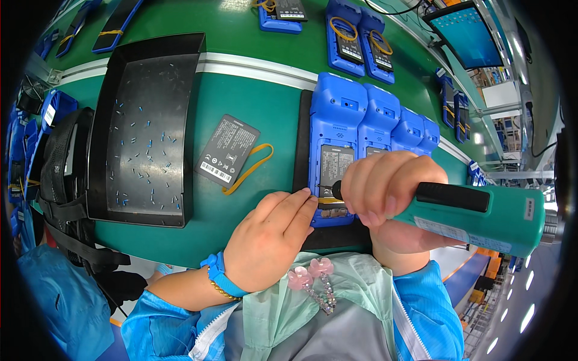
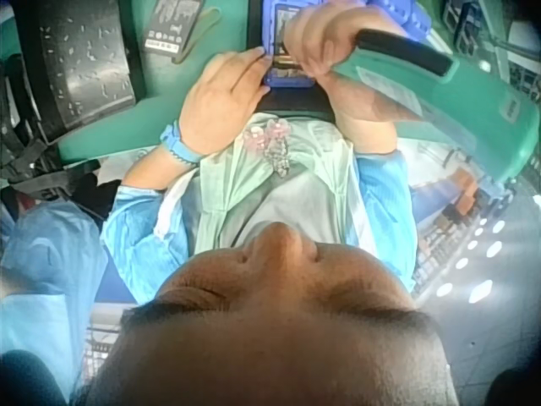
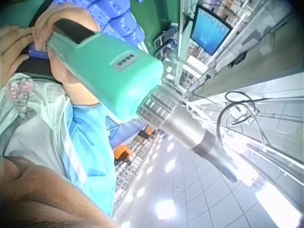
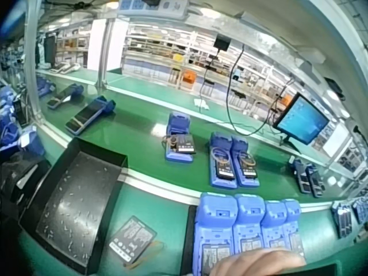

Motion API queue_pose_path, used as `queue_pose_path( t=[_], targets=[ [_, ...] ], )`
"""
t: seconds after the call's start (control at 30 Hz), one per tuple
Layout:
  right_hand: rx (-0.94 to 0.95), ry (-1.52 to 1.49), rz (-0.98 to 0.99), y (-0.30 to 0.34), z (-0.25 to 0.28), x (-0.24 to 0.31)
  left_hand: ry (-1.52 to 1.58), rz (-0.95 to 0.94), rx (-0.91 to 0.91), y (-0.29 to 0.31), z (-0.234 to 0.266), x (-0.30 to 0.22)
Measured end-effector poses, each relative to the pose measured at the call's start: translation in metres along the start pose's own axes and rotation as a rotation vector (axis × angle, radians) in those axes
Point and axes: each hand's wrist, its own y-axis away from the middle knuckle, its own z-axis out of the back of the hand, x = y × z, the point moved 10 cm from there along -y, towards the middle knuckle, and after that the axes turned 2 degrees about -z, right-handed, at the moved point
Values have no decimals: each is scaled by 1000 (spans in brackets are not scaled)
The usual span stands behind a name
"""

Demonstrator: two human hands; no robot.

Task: The person assembles hand-held electronic devices by inserting internal components and battery packs into a device case, then securing the case with screws using an electric screwdriver.

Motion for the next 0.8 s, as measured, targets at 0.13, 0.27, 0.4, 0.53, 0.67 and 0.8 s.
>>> queue_pose_path(
  t=[0.13, 0.27, 0.4, 0.53, 0.67, 0.8],
  targets=[
    [8, -3, -1, -1, -1, 3, 5, -2, -5, 1, 1, 0],
    [32, -3, 11, -2, -4, 7, 16, -4, -8, 0, 1, -1],
    [21, 109, 50, 1, -6, 12, 46, 25, -15, 0, 2, 1],
    [51, 87, 55, 2, -7, 14, 48, 23, -23, -1, 2, 1],
    [45, 0, 44, 3, -4, 6, 38, 32, -19, -2, 3, 2],
    [38, 32, 34, 4, -4, 7, 40, 36, 7, -4, 1, 2]
  ],
)
